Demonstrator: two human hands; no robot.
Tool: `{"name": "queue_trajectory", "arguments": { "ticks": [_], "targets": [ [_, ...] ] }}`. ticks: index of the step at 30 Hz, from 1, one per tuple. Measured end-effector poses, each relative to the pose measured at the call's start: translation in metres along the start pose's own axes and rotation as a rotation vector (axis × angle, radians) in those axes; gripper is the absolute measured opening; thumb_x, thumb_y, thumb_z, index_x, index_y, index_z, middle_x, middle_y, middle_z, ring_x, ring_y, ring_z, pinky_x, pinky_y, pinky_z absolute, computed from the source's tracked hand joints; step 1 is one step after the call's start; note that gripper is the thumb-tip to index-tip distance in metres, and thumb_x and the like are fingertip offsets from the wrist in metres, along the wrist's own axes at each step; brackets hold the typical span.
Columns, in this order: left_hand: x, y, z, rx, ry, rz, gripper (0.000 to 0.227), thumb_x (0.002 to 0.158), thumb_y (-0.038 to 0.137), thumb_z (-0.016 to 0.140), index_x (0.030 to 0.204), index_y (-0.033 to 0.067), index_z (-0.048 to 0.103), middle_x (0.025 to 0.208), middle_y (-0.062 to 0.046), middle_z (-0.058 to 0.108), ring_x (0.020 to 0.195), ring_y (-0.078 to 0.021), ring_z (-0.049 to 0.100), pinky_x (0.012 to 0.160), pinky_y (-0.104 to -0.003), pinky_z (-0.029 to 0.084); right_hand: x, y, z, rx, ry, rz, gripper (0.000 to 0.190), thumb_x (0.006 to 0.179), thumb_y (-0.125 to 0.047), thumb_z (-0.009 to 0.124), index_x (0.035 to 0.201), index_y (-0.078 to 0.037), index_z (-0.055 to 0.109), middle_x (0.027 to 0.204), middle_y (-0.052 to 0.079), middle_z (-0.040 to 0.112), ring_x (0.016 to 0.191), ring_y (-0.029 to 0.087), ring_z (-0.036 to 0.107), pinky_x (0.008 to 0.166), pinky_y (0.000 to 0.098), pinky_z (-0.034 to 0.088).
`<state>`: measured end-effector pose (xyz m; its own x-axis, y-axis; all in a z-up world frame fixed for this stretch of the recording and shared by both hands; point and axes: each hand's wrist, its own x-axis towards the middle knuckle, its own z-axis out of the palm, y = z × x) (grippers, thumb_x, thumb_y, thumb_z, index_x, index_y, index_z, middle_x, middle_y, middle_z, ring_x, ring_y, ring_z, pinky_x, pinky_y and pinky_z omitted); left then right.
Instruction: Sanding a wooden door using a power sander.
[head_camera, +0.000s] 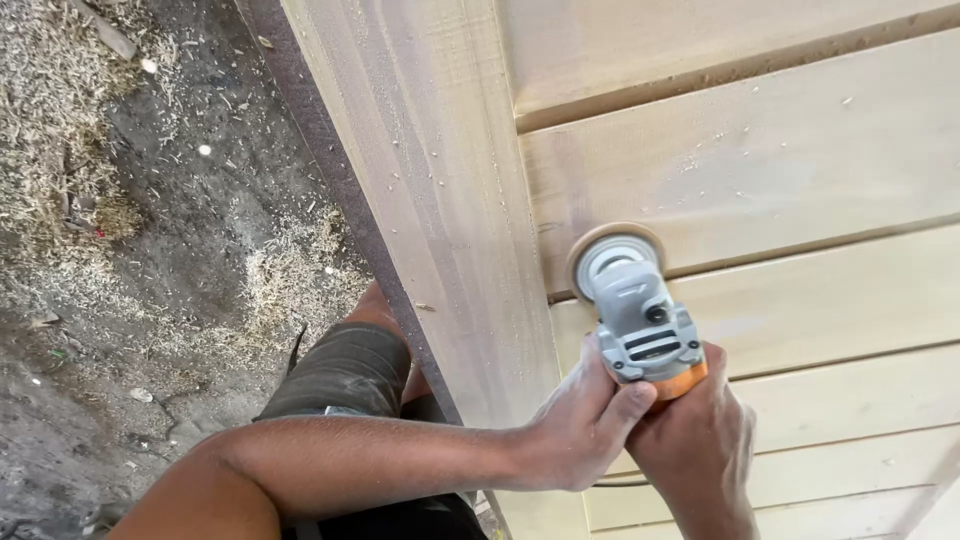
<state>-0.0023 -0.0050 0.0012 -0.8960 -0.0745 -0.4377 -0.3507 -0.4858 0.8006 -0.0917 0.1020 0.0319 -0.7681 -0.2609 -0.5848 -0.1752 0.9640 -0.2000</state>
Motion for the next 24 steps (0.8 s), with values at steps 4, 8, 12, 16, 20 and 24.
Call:
{"name": "queue_trajectory", "arguments": {
  "ticks": [4, 8, 12, 16, 20, 24],
  "targets": [
    [0.004, 0.004, -0.016, 0.014, 0.053, 0.042, 0.071, 0.114, 0.058, 0.028, 0.153, -0.0005, 0.034, 0.144, -0.021, 0.041, 0.139, -0.0342, 0.041, 0.124, -0.046, 0.028, 0.016, -0.02, 0.0, 0.014, 0.008, -0.14, 0.061, 0.077, -0.04, 0.078, 0.112, 0.0, 0.049, 0.073, 0.022, 0.068, 0.068, 0.047, 0.067, 0.059, 0.0551, 0.051],
    [0.019, 0.014, -0.027, 0.012, 0.076, 0.043, 0.071, 0.113, 0.058, 0.031, 0.152, -0.0011, 0.034, 0.142, -0.02, 0.042, 0.137, -0.033, 0.044, 0.123, -0.044, 0.031, 0.033, -0.035, -0.006, 0.013, -0.015, -0.13, 0.06, 0.079, -0.04, 0.078, 0.112, -0.001, 0.048, 0.073, 0.022, 0.067, 0.068, 0.047, 0.067, 0.059, 0.0554, 0.051],
    [0.038, 0.028, -0.041, 0.023, 0.074, 0.015, 0.069, 0.112, 0.056, 0.034, 0.15, -0.0021, 0.033, 0.14, -0.02, 0.044, 0.135, -0.0326, 0.047, 0.12, -0.044, 0.033, 0.052, -0.048, -0.013, 0.019, 0.016, -0.127, 0.058, 0.081, -0.038, 0.079, 0.11, 0.001, 0.046, 0.077, 0.022, 0.068, 0.072, 0.048, 0.068, 0.061, 0.0557, 0.051],
    [0.044, 0.036, -0.045, 0.028, 0.066, -0.005, 0.067, 0.112, 0.054, 0.034, 0.149, -0.0019, 0.036, 0.138, -0.02, 0.045, 0.134, -0.0322, 0.049, 0.12, -0.044, 0.034, 0.058, -0.056, -0.017, 0.027, 0.01, -0.123, 0.062, 0.077, -0.037, 0.08, 0.111, 0.002, 0.045, 0.078, 0.023, 0.068, 0.071, 0.047, 0.069, 0.06, 0.0545, 0.052],
    [0.045, 0.042, -0.049, 0.001, 0.084, 0.02, 0.069, 0.113, 0.055, 0.033, 0.15, -0.0027, 0.035, 0.14, -0.019, 0.045, 0.136, -0.0313, 0.048, 0.121, -0.044, 0.034, 0.063, -0.065, -0.021, 0.029, -0.002, -0.127, 0.061, 0.079, -0.036, 0.08, 0.113, 0.001, 0.046, 0.079, 0.022, 0.069, 0.072, 0.046, 0.07, 0.061, 0.0533, 0.053],
    [0.044, 0.044, -0.055, -0.019, 0.098, 0.029, 0.073, 0.112, 0.059, 0.03, 0.151, -0.0029, 0.03, 0.141, -0.018, 0.043, 0.136, -0.0305, 0.047, 0.12, -0.043, 0.035, 0.068, -0.074, -0.024, 0.035, -0.042, -0.141, 0.064, 0.077, -0.037, 0.08, 0.115, 0.001, 0.046, 0.074, 0.022, 0.069, 0.068, 0.045, 0.07, 0.059, 0.0523, 0.054]
  ]
}}
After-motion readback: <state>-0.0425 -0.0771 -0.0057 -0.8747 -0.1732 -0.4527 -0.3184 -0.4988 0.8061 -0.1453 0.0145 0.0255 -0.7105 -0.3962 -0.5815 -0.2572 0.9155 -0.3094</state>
